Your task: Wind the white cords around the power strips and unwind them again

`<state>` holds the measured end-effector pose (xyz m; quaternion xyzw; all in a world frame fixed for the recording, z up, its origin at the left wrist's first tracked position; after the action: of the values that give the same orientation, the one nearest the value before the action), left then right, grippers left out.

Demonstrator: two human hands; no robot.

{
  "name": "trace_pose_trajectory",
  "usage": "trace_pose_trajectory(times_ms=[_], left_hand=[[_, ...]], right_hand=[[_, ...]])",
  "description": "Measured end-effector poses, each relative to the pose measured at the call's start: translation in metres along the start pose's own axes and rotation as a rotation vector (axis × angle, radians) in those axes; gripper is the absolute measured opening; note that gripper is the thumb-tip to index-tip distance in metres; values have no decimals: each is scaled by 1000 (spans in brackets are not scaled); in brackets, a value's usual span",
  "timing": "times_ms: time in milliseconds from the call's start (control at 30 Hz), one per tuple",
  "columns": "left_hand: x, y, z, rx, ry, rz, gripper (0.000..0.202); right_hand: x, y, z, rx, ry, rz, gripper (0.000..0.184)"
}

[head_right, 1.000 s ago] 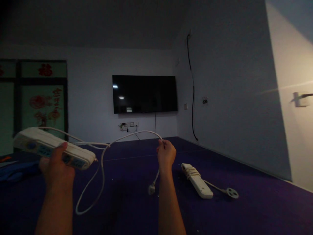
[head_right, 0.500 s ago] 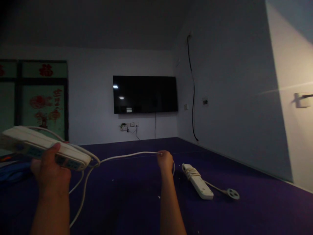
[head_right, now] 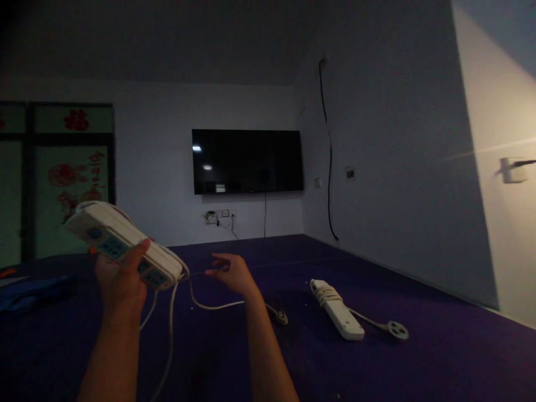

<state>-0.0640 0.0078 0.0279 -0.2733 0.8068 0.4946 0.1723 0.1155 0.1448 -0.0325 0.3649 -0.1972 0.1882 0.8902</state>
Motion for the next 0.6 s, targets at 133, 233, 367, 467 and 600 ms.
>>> trace_pose_trajectory(times_ms=[133, 233, 367, 467, 600], left_hand=[[-7, -3, 7, 45, 5, 39, 40], [-11, -4, 5, 50, -6, 94, 40], [-5, -2, -6, 81, -64, 102, 33], [1, 0, -15, 119, -109, 123, 31], [6, 3, -13, 171, -146, 99, 35]], right_hand=[[-19, 2, 52, 221, 121, 124, 34], [-21, 2, 61, 227, 88, 120, 12], [0, 3, 41, 127, 277, -118, 20], [16, 2, 24, 83, 466, -283, 27], [32, -3, 11, 91, 649, -402, 33]])
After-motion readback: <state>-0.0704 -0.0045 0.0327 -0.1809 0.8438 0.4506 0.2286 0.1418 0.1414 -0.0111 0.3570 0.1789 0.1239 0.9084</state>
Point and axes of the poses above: each hand's wrist, its own y-axis towards the middle knuckle, its own x-axis out of the back of the hand, z = x × y, the point moved 6 cm from there along y, towards the middle knuckle, and after that the axes turned 11 degrees about z, right-handed, at the moved point
